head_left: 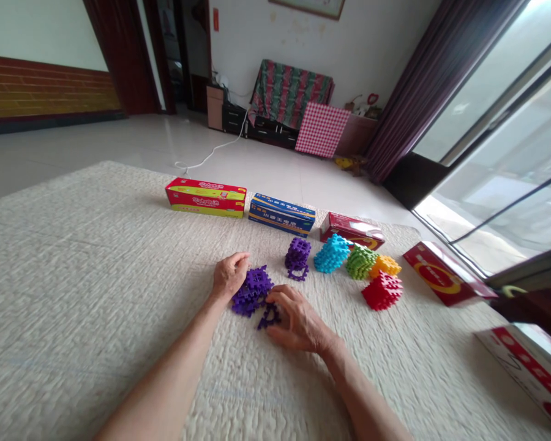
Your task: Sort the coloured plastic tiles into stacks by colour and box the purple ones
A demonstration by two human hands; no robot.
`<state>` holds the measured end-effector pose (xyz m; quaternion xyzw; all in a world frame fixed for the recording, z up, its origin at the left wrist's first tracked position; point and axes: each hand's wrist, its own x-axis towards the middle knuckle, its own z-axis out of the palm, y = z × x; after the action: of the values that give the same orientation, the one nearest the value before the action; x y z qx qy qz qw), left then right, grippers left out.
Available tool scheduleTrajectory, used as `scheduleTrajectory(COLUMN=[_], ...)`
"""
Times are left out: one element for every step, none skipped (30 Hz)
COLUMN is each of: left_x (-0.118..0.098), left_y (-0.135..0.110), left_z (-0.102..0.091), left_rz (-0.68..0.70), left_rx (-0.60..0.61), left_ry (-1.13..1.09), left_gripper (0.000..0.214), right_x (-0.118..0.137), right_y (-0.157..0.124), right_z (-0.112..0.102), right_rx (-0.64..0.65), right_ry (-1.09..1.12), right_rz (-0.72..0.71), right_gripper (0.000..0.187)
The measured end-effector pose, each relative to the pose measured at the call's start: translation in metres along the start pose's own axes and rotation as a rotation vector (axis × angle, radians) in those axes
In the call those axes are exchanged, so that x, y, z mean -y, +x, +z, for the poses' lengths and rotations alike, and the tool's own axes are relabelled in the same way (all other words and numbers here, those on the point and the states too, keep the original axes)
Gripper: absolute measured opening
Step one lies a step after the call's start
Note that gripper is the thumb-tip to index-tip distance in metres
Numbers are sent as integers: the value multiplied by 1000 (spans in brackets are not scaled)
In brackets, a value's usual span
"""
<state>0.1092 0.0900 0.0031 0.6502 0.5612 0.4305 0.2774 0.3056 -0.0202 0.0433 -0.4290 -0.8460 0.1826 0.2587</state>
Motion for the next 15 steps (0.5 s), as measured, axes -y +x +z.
scheduleTrajectory(left_x=[0,0,0,0,0,0,0,0,0,-1,-1,-1,-1,-1,-1], left_y=[0,0,0,0,0,0,0,0,0,0,0,0,0,0,0], left_z=[0,0,1,1,1,1,1,1,0,0,0,0,-1,-1,-2], left_rz=[2,5,8,12,15,16,15,11,6,1,-1,-2,0,3,5], left_rx=[-1,-2,-2,-3,-3,-4,-5,-5,-4,-3,-1,1,3,4,3], left_ry=[-2,-4,-6,-7,-6,-5,-5,-7,-10,-13,-16,-17,-15,-12,-9], left_gripper=[29,28,28,28,27,27,27,27,28,28,28,29,29,29,29], right_x=[1,2,2,1,1,1,2,3,5,6,8,9,10,10,10], right_y=[1,2,2,2,2,1,0,0,-1,0,2,5,9,15,22], right_z=[1,2,2,1,0,-3,-6,-10,-14,-18,-20,-21,-20,-18,-14], right_rx=[20,36,48,54,58,66,78,100,124,142,140,108,56,-6,-70], right_ry=[-20,-32,-38,-37,-30,-18,1,27,59,90,114,124,118,97,65], right_rz=[2,6,10,14,17,14,9,3,-1,0,7,19,30,35,32], right_gripper=[45,44,41,37,35,34,34,35,38,41,41,39,36,34,33])
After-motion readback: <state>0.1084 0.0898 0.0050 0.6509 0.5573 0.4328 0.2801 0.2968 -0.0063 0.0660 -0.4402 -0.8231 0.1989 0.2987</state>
